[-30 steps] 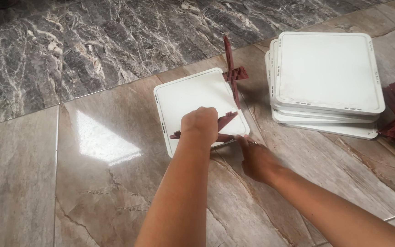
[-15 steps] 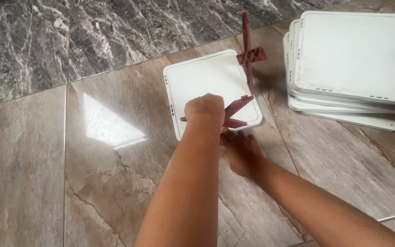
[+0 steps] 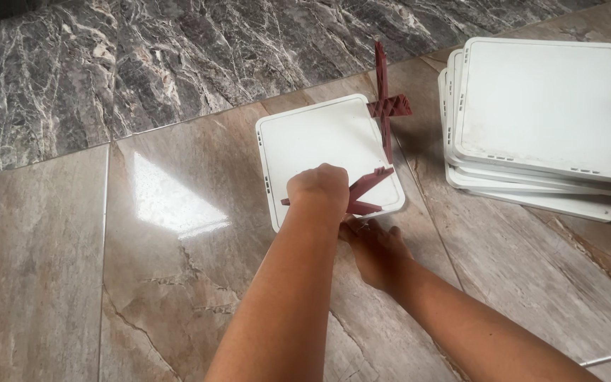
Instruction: The person assembles red cross-shaped plastic pieces onto white square trays by hand, then wipes one tray with a blue cloth. The person repeats the assembly and wiping steps on multiple trays.
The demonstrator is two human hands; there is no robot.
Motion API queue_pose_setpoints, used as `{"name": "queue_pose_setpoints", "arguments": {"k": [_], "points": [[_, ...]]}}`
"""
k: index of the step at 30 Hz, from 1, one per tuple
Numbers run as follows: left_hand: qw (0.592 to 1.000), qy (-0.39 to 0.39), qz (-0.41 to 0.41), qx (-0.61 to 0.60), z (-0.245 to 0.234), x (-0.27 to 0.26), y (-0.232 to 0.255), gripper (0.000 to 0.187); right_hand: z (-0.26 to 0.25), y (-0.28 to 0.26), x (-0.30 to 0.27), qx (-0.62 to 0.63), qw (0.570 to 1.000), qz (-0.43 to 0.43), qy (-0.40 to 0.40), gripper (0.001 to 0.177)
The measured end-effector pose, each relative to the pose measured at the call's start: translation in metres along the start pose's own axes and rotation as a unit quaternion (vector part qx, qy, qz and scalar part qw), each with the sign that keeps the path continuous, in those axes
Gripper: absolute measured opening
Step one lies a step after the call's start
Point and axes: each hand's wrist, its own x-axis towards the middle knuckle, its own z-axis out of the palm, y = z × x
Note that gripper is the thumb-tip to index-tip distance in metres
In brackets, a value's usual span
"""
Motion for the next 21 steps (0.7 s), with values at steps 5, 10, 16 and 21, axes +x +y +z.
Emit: {"name": "queue_pose_setpoints", "arguments": {"k": [5, 10, 16, 21], "points": [[1.0, 0.024, 0.01, 0.008, 0.006, 0.003, -0.001, 0.027, 0.0, 0.0, 0.003, -0.014, 0.998, 0.026, -0.048, 0.067], [0.999, 0.018, 0.039, 0.024, 0.015, 0.005, -0.011, 0.028, -0.001, -0.005, 0.003, -0.013, 0.999, 0.009, -0.05, 0.083], [0.993, 0.031, 0.045, 0.101, 0.024, 0.01, -0.008, 0.017, 0.0, -0.009, 0.005, -0.044, 0.995, 0.029, -0.088, 0.084], [0.993, 0.01, 0.055, 0.101, 0.022, 0.011, -0.013, 0.018, -0.001, -0.011, 0.011, -0.027, 0.996, 0.025, -0.085, 0.075]]}}
